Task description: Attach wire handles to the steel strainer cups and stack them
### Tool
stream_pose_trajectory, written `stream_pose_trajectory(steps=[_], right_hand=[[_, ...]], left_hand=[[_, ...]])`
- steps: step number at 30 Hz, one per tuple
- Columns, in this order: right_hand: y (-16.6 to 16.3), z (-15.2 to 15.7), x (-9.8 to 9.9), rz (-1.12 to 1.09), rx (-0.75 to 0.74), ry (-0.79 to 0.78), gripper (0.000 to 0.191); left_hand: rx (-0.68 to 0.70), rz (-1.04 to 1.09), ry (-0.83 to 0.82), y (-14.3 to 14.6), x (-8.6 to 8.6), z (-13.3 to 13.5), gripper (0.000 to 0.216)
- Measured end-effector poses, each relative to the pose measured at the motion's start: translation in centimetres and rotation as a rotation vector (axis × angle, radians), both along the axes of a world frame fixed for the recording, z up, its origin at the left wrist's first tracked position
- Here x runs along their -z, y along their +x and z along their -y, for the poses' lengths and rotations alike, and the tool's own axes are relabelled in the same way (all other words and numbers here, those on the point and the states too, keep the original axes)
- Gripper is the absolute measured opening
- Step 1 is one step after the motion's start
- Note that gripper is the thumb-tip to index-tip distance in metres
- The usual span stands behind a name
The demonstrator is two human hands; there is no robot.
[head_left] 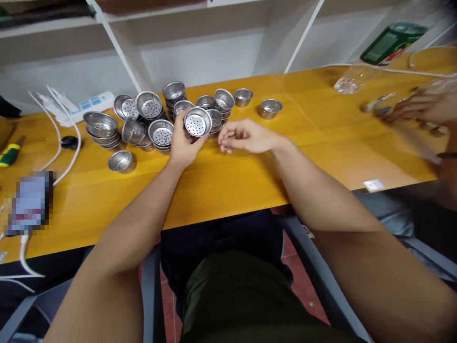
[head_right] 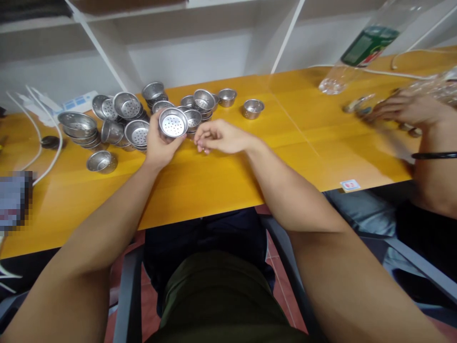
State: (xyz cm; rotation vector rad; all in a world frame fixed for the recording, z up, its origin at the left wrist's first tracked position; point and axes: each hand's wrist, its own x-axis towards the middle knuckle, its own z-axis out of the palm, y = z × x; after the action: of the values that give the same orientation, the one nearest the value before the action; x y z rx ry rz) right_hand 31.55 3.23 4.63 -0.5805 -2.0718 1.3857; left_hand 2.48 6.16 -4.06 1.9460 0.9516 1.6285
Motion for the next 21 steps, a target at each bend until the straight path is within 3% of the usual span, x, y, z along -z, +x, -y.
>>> stream_pose_trajectory(steps=[4, 8, 16, 21], right_hand=[[-2.7, 0.1, 2.2, -0.015, 0.003, 0.125, 0.037], [-1.9, -0.9, 3.0, 0.066, 0.124, 0.220, 0.029], [-1.4, -0.6, 1.5, -0.056, 0.325, 0.161, 0.045], [-2.8, 1.2, -0.3, -0.168, 0.550, 0.249, 0.057]], left_hand=[[0.017, -0.020, 0.047, -0.2, 0.3, -0.2, 0.102], [0.004, -0.040, 0.034, -0.5, 0.4, -0.2, 0.102], [0.025, -0.049, 0.033, -0.7, 1.2, -0.8, 0.106], [0.073, -0.056, 0.029, -0.7, 1.0, -0.4, 0.113]])
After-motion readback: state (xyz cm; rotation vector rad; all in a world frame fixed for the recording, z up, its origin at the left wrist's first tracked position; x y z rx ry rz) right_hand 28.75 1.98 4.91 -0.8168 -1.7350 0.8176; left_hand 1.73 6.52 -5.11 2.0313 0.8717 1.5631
